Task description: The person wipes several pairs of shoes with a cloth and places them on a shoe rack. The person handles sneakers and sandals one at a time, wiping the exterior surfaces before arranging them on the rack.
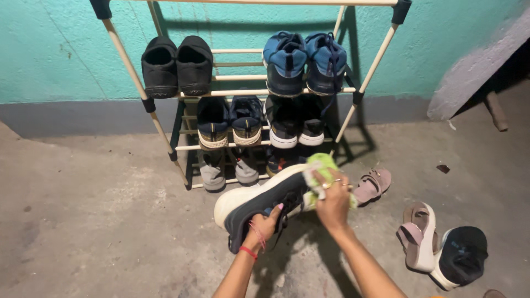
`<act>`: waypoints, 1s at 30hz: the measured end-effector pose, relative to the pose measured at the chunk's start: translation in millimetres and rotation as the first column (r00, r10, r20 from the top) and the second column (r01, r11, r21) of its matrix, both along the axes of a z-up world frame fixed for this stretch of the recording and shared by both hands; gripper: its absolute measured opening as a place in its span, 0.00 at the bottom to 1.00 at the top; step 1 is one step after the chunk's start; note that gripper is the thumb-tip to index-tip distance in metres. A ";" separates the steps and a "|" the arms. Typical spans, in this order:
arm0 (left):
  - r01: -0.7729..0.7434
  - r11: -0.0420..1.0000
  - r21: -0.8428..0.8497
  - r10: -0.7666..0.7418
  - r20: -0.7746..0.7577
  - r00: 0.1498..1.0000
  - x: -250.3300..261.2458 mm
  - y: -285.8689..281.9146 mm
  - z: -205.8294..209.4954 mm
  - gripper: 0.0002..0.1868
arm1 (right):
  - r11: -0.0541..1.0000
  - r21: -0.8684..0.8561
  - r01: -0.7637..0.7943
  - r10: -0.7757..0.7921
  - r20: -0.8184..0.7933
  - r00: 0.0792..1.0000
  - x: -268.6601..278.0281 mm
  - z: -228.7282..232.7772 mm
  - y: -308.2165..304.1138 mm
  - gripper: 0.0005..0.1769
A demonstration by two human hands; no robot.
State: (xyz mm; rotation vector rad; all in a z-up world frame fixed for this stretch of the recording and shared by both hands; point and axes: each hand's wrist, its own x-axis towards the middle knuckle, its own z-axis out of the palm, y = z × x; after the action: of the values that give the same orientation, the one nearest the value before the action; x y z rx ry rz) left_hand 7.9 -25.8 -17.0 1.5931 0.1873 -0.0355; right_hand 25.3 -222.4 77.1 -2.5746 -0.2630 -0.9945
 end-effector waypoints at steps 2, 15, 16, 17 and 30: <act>0.018 1.000 0.025 -0.017 -0.044 0.999 4.8 -3.1 4.6 0.31 | 0.980 -0.024 -0.199 0.200 0.069 0.977 -9.0 4.1 17.8 0.33; 0.099 0.625 -0.775 -0.113 0.036 0.993 -1.2 3.3 58.8 0.21 | 0.258 0.957 0.131 0.403 -0.229 0.886 47.3 -75.9 -66.3 0.52; 0.141 0.616 -0.775 -0.144 0.065 0.987 -2.2 1.6 63.5 0.22 | 0.184 0.979 0.088 0.455 -0.165 0.875 48.7 -74.3 -55.7 0.52; 0.156 0.685 -0.712 -0.162 0.060 0.985 -3.5 -0.2 66.2 0.22 | 0.107 0.993 0.049 0.500 -0.097 0.861 49.2 -69.3 -46.0 0.52; -0.002 0.804 -0.594 0.005 0.003 1.000 5.3 -7.6 39.7 0.23 | 0.919 0.356 -0.169 0.167 0.037 0.985 54.8 65.3 3.3 0.45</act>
State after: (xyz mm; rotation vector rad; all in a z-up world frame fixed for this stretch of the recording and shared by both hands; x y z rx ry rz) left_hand 13.2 -33.4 22.8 0.9584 0.1551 -0.0802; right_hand 80.1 -219.1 142.4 -2.1791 -0.2710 -0.8944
